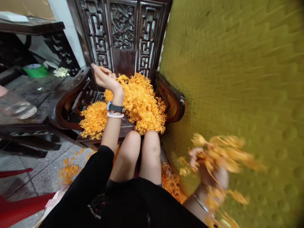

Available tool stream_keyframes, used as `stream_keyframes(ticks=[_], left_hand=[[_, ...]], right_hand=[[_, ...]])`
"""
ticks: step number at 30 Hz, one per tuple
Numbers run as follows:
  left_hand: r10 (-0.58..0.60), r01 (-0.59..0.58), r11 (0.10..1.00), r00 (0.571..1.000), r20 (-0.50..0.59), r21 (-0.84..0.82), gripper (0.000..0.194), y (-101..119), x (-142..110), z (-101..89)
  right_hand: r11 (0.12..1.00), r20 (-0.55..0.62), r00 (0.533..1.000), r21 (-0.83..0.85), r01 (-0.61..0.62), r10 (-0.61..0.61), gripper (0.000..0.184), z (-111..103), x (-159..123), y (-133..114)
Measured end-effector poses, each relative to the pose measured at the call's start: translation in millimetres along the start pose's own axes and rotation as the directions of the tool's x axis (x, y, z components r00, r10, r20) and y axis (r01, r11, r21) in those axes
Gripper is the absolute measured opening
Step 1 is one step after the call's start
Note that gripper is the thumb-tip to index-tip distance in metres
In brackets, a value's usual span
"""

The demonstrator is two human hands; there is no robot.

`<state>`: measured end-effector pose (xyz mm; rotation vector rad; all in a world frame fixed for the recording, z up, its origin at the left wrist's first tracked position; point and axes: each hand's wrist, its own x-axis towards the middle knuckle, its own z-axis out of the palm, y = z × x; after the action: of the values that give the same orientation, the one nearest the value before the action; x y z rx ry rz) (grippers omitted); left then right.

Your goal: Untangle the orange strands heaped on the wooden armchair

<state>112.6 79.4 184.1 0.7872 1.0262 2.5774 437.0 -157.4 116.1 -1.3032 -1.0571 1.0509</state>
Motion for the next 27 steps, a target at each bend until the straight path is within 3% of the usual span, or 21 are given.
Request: stream_keyframes(ticks=[2, 3, 4, 5, 6, 7, 8, 9, 10, 13, 14, 15, 16, 18, 20, 21, 22, 24, 26, 27], left_hand=[[0.086, -0.116, 0.984, 0.975, 0.206, 0.138, 0.059, -22.1, -17.9, 31.3], [0.104, -0.183, 0.959, 0.938, 0.331, 0.217, 0.058, -35.0, -30.9, 41.1], [0.093, -0.260, 0.918, 0.875, 0.476, 0.300, 0.055, -48.1, -46.0, 46.1], [0.040, -0.348, 0.859, 0.777, 0.628, 0.375, 0.053, -60.6, -62.2, 46.5], [-0.053, -0.441, 0.787, 0.648, 0.760, 0.431, 0.051, -71.5, -78.5, 42.6], [-0.166, -0.529, 0.713, 0.510, 0.844, 0.460, 0.051, -80.0, -93.6, 35.7], [-0.260, -0.599, 0.652, 0.399, 0.879, 0.465, 0.054, -85.3, -106.8, 26.9], [-0.305, -0.645, 0.610, 0.344, 0.888, 0.460, 0.058, -86.7, -117.3, 17.7], [-0.301, -0.664, 0.589, 0.347, 0.888, 0.460, 0.062, -84.0, -125.0, 9.2], [-0.084, -0.613, 0.659, 0.516, 0.853, 0.436, 0.062, -51.0, -133.9, -7.4], [-0.026, -0.580, 0.717, 0.533, 0.846, 0.387, 0.061, -33.4, -134.1, -10.8], [0.007, -0.538, 0.784, 0.507, 0.862, 0.310, 0.060, -14.3, -134.0, -14.1], [0.015, -0.474, 0.854, 0.436, 0.900, 0.215, 0.059, 5.2, -134.1, -18.1], [-0.031, -0.259, 0.962, 0.199, 0.979, 0.083, 0.061, 40.3, -136.6, -28.8], [-0.130, -0.074, 0.989, -0.047, 0.990, 0.126, 0.069, 64.3, -142.3, -43.2], [-0.189, -0.034, 0.982, -0.120, 0.975, 0.186, 0.072, 71.2, -145.5, -51.3], [-0.251, -0.025, 0.968, -0.149, 0.957, 0.250, 0.069, 75.2, -148.3, -59.6], [-0.352, -0.035, 0.936, -0.131, 0.927, 0.350, 0.045, 77.0, -150.3, -76.9], [-0.425, -0.063, 0.905, -0.108, 0.899, 0.420, 0.022, 77.4, -146.3, -94.9], [-0.450, -0.086, 0.893, -0.131, 0.884, 0.442, 0.017, 79.2, -142.3, -104.1]], right_hand=[[0.981, -0.006, 1.000, 0.191, -0.016, 0.017, 0.054, 13.2, 5.2, 1.0], [0.964, -0.008, 1.000, 0.265, -0.011, 0.014, 0.058, 20.7, 9.1, 1.5], [0.953, -0.011, 1.000, 0.302, -0.001, 0.004, 0.058, 27.7, 13.2, 2.1], [0.953, -0.008, 1.000, 0.303, 0.010, -0.008, 0.059, 33.6, 17.0, 3.3], [0.956, -0.002, 1.000, 0.294, 0.018, -0.019, 0.060, 38.0, 20.3, 5.0], [0.958, 0.000, 1.000, 0.287, 0.023, -0.024, 0.062, 40.8, 22.9, 7.2], [0.960, -0.001, 1.000, 0.279, 0.020, -0.021, 0.064, 42.3, 24.7, 9.8], [0.963, -0.006, 1.000, 0.269, 0.014, -0.013, 0.065, 42.8, 25.9, 12.6], [0.967, -0.019, 1.000, 0.256, 0.009, -0.004, 0.064, 42.9, 26.7, 15.4], [0.975, -0.043, 0.999, 0.223, -0.011, 0.021, 0.060, 44.2, 27.9, 20.7], [0.979, -0.038, 0.999, 0.205, -0.006, 0.014, 0.058, 45.7, 28.2, 21.0], [0.984, -0.024, 1.000, 0.176, 0.005, 0.000, 0.056, 47.7, 28.2, 20.6], [0.990, 0.006, 1.000, 0.137, 0.012, -0.013, 0.054, 50.2, 28.2, 19.8], [0.999, 0.090, 0.996, 0.042, 0.013, -0.017, 0.049, 56.1, 27.6, 17.3], [0.999, 0.158, 0.987, -0.053, 0.010, -0.001, 0.046, 62.3, 27.4, 15.0], [0.996, 0.172, 0.985, -0.087, 0.027, -0.011, 0.045, 65.1, 27.7, 14.0], [0.992, 0.179, 0.983, -0.116, 0.056, -0.034, 0.043, 67.5, 28.5, 13.1], [0.979, 0.221, 0.972, -0.166, 0.119, -0.081, 0.039, 70.3, 30.9, 10.7], [0.966, 0.337, 0.939, -0.213, 0.149, -0.071, 0.036, 70.1, 33.0, 6.9], [0.958, 0.409, 0.912, -0.246, 0.148, -0.036, 0.036, 69.2, 33.3, 4.4]])
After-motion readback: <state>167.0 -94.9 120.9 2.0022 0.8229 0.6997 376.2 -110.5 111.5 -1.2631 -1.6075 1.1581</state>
